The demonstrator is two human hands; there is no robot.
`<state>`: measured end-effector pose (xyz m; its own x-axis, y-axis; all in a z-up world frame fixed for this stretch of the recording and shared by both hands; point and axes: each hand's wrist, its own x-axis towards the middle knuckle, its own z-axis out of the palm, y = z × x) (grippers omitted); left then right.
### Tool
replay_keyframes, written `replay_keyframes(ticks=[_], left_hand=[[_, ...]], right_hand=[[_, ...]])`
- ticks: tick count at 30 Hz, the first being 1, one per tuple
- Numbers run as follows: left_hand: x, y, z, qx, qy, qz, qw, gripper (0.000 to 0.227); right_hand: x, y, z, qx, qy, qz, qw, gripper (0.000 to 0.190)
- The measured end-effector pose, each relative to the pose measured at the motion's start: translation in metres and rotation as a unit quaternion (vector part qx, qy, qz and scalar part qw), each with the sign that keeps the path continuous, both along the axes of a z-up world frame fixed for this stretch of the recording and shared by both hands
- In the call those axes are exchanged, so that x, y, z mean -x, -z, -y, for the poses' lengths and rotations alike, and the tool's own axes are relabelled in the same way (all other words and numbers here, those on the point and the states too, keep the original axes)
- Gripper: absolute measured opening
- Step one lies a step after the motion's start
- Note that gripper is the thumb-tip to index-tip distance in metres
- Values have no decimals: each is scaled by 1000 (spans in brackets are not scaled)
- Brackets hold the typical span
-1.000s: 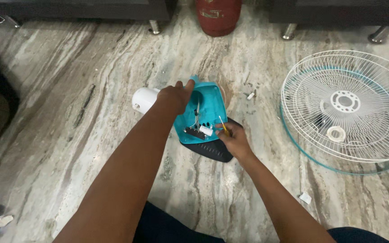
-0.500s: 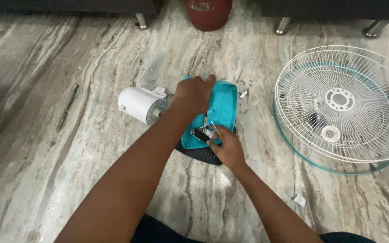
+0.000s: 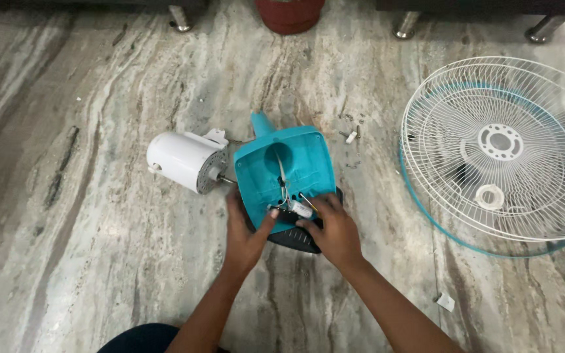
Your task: The person uses a screwdriver to remove screws from a fan's control box, detaches the box, and then installs a new capacitor by connecting wires and securing it with screws.
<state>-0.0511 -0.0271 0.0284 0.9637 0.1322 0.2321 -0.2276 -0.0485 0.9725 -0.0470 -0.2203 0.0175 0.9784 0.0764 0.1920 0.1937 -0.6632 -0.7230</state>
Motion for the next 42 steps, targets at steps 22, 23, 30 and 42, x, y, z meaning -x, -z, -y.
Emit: replay_keyframes(ticks=[22,23,30,42], left_hand=[[-21,-16,17,181,-73,-232,953,35],[-18,-18,20,174,-71,-238,953,36],[-8,-15,25,173,-36,-228,957,33],[-12,-14,24,177,-8,-237,955,40]], right_hand=[[-4,-54,8,-172,-31,31,984,34],[-2,-57,9,-173,-28,31,984,33],[-2,-60,8,-191,-11,41,981,30],[-7,-52,15,-243,-4,10,970,24]])
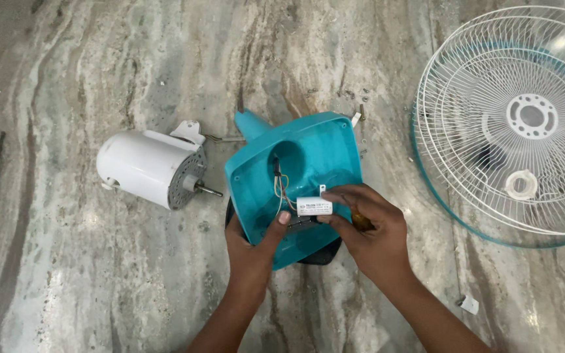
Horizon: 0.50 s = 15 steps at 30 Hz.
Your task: The person uses a screwdriver to remove screws from a fan's control box, detaches the box, and then installs a new capacitor by connecting wires and securing it with screws.
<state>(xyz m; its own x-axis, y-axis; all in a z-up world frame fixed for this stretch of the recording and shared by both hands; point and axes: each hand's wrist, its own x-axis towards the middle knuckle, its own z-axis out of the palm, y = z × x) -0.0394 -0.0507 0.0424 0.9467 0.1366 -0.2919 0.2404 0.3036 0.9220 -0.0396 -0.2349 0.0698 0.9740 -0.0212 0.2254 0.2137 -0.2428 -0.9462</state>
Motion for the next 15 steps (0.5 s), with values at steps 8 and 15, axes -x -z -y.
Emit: replay_keyframes(ticks=[8,15], left_hand=[[0,0,-3,-15,9,-5,1000,40],[-1,-2,-1,-34,19,2,999,40]], right_hand=[[0,-5,-1,31,32,-54,998,29],[0,-1,-2,-3,17,-53,998,27]])
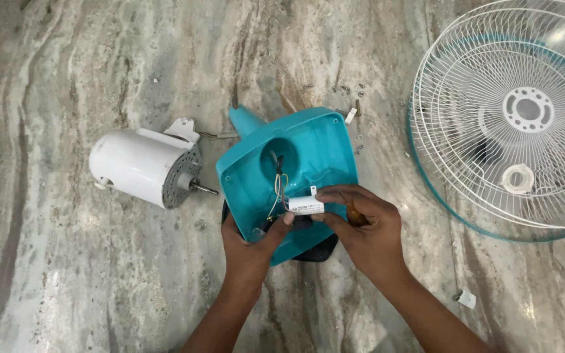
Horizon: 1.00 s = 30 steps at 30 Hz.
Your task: The person uses a screwdriver to remove screws from a fan's control box, detaches the box, and then installs a new capacitor by connecting wires and securing it with screws.
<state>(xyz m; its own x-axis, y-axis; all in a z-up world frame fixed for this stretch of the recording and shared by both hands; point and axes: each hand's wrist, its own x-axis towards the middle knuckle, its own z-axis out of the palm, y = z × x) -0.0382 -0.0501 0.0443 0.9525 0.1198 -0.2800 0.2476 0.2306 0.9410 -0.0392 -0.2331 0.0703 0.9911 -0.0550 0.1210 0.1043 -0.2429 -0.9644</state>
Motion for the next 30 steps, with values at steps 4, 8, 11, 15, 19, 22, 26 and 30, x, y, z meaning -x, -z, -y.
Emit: replay_keyframes(ticks=[4,8,11,15,19,22,26,30], left_hand=[[-1,-3,3,1,1,-11,1000,41],[-1,-2,3,-13,-4,-4,1000,42],[0,1,4,-8,-4,14,1000,43],[-2,1,4,-7,-3,11,1000,43],[-3,0,2,-17,4,26,1000,41],[-3,0,0,-23,1,38,999,41],[-3,-2,-1,-31,-2,61,998,45],[-2,-4,-1,-19,6,58,998,49]], right_hand=[[-1,2,0,3,12,-14,1000,28],[-1,4,0,3,11,-8,1000,30],[-1,6,1,-23,1,-2,1000,30],[-2,7,0,-40,9,-17,999,30],[-1,6,-2,-44,5,-8,999,29],[0,4,-4,-27,10,-10,1000,28],[2,2,-4,12,27,-28,999,27],[2,3,-3,-25,14,-14,999,29]])
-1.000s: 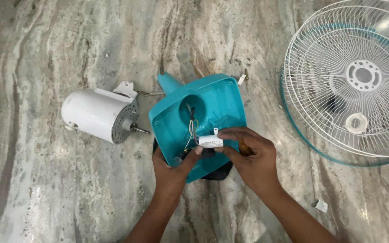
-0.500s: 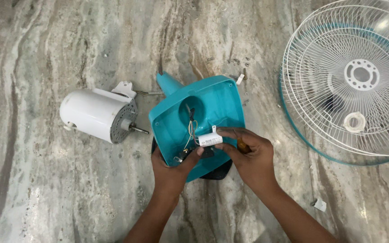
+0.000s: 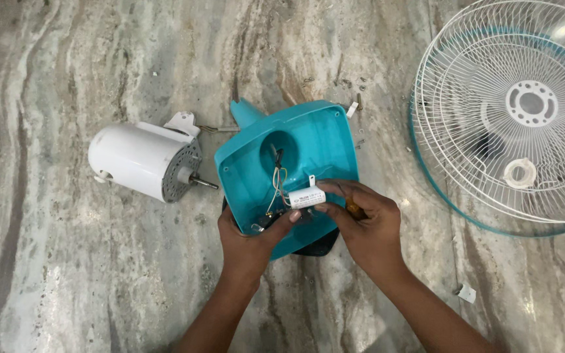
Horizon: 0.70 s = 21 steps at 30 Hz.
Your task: The person uses a screwdriver to remove screws from a fan's control box, detaches the box, and then installs a new capacitor by connecting wires and securing it with screws.
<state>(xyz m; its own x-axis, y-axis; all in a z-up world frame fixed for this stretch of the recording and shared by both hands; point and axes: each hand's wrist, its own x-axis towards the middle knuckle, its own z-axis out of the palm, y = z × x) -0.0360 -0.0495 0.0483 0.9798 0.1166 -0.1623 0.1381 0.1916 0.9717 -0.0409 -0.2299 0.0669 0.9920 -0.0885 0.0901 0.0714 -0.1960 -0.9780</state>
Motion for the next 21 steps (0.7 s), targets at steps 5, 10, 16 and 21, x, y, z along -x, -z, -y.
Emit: replay_keyframes(ticks=[5,10,16,21], left_hand=[[-2,0,-1,2,-9,-22,1000,50],[-1,2,-3,-3,-3,-26,1000,49],[-3,5,-4,-10,-2,-33,999,43],[-3,1,-5,8,8,-52,999,42]], right_hand=[[1,3,0,-29,-13,11,999,25],[0,6,1,-14,-7,6,1000,25],[0,5,0,-20,-5,1,1000,24],[0,2,-1,3,0,-16,1000,26]])
